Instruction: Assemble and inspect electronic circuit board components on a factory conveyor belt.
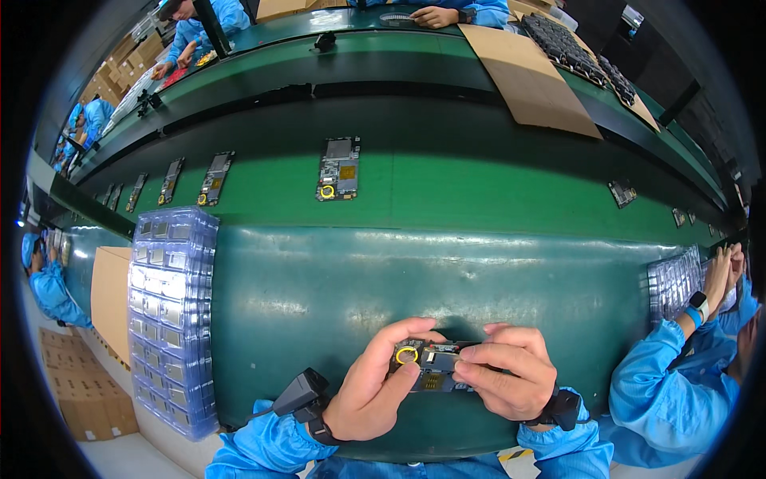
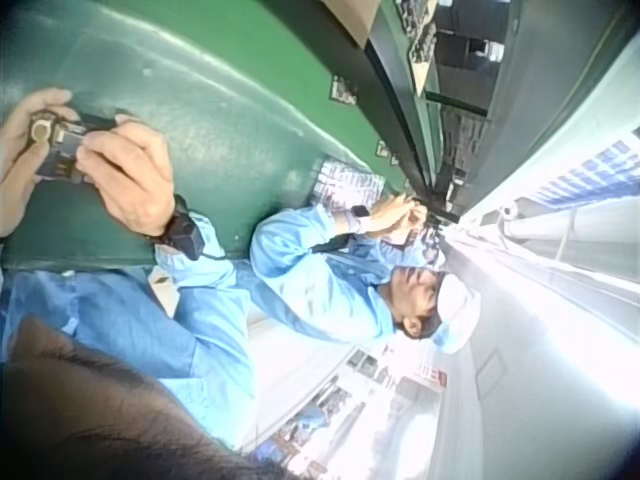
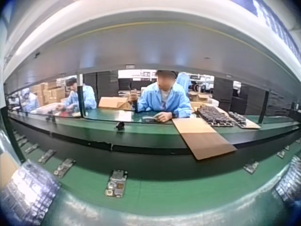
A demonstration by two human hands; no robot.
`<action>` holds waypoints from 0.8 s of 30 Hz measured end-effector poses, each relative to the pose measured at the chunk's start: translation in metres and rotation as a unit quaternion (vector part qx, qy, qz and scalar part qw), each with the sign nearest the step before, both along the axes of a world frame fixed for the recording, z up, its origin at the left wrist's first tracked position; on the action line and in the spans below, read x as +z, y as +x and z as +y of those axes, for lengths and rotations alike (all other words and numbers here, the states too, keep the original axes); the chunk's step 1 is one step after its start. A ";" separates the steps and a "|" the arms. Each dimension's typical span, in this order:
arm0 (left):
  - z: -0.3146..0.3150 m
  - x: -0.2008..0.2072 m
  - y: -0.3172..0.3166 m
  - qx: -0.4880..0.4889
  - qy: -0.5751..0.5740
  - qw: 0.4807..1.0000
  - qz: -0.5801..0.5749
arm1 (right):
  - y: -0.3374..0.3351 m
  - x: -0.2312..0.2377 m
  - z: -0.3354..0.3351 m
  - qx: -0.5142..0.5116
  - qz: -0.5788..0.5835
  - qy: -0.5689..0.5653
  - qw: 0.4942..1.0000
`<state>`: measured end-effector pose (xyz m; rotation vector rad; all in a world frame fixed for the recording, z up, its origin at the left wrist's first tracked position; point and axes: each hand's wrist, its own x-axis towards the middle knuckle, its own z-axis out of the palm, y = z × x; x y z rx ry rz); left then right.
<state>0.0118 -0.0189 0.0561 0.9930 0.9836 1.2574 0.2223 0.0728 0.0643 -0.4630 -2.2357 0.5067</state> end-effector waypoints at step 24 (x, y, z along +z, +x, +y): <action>0.000 -0.011 0.010 0.087 0.045 0.994 0.048 | -0.005 -0.004 -0.004 -0.013 0.006 0.028 0.999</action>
